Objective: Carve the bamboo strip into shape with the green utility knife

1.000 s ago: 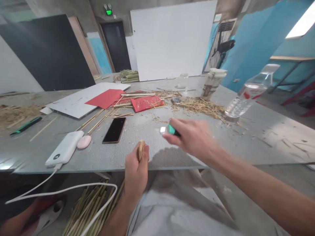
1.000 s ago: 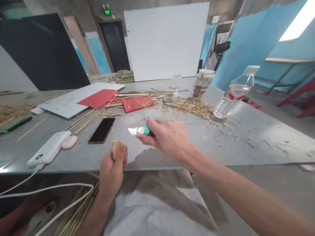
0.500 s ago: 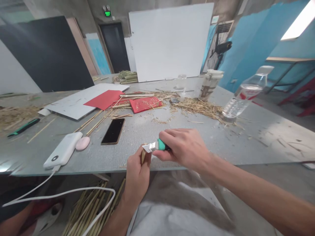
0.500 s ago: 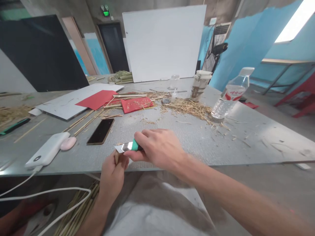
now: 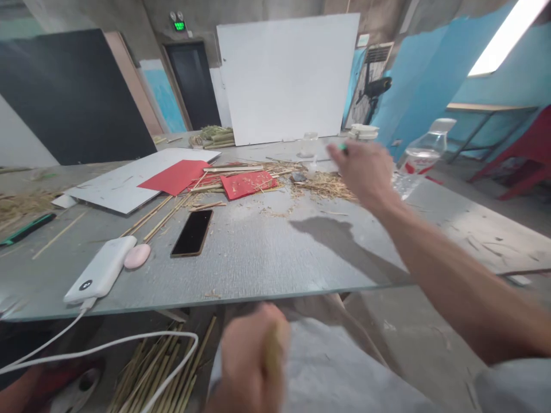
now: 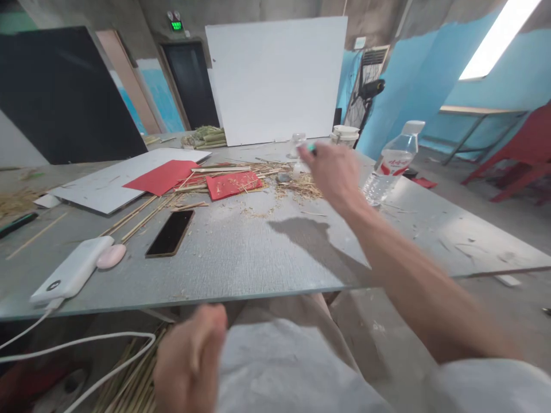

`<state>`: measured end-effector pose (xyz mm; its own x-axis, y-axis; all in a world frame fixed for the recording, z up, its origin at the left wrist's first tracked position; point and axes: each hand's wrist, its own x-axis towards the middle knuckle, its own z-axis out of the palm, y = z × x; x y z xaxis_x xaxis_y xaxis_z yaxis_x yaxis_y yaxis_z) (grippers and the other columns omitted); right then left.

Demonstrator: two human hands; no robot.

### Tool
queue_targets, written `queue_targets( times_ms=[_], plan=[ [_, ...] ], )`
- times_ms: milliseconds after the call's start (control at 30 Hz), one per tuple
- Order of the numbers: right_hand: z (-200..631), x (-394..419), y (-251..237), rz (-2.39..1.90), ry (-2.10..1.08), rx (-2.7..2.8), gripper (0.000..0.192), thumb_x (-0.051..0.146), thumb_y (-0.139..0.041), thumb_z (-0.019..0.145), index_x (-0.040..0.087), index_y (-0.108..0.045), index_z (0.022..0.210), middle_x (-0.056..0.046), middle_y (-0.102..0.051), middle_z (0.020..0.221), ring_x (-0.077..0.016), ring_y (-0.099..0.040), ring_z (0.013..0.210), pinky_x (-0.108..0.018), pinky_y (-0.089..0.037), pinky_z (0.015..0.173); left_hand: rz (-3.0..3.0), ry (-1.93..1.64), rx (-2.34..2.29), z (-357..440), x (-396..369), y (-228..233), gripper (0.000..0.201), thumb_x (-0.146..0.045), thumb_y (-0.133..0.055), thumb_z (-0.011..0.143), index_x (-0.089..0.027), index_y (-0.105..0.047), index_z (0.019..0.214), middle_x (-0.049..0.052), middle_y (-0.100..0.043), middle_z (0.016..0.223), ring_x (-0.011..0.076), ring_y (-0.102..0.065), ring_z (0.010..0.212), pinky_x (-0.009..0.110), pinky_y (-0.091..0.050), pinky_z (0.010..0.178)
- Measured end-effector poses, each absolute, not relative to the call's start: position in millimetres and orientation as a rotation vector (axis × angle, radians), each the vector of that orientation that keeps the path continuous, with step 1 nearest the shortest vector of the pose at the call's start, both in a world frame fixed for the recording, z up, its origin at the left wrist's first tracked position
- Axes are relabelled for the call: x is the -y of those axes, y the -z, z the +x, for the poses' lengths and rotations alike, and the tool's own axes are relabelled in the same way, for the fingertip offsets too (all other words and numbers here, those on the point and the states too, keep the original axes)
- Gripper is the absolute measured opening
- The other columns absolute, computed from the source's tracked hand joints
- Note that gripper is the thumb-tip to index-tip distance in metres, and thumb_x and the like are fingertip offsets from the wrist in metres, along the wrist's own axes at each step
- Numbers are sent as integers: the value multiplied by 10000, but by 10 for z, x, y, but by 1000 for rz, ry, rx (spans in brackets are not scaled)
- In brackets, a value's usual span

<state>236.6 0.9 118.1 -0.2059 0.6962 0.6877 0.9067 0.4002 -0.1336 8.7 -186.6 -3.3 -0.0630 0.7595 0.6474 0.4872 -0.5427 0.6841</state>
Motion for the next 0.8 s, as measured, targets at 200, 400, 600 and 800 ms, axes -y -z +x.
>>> queue_targets(
  times_ms=[200,400,600,800],
  plan=[
    [2419,233,-908,-1301,382,2058,690,828,-298,1033,242,-444,700,26,-422,560,-121,-348,528,-317,-201,577,1554,-1380,-1294,66,1442,-88,502,-517,-498,1090,-234,-369,696,-57,-333,601,119,-307,553,280,-258,547],
    [1956,729,-540,-826,330,2336,643,705,-309,1112,218,-540,763,31,-560,645,-109,-403,557,-298,-207,550,1317,-1272,-1069,23,1432,17,564,-677,-567,1032,-222,-411,736,-71,-324,624,97,-257,564,266,-219,523],
    [1927,743,-526,-760,335,2353,662,737,-307,1100,220,-536,756,32,-528,640,-118,-376,572,-305,-196,554,1327,-1300,-1027,10,1439,28,543,-655,-608,1019,-216,-432,753,-73,-341,625,94,-256,567,264,-226,520],
    [1917,742,-518,-759,345,2358,653,739,-314,1098,223,-533,763,32,-520,649,-123,-369,579,-310,-192,554,1313,-1275,-1044,32,1465,19,557,-663,-603,1011,-218,-425,726,-70,-339,604,93,-265,550,264,-226,517]
  ],
)
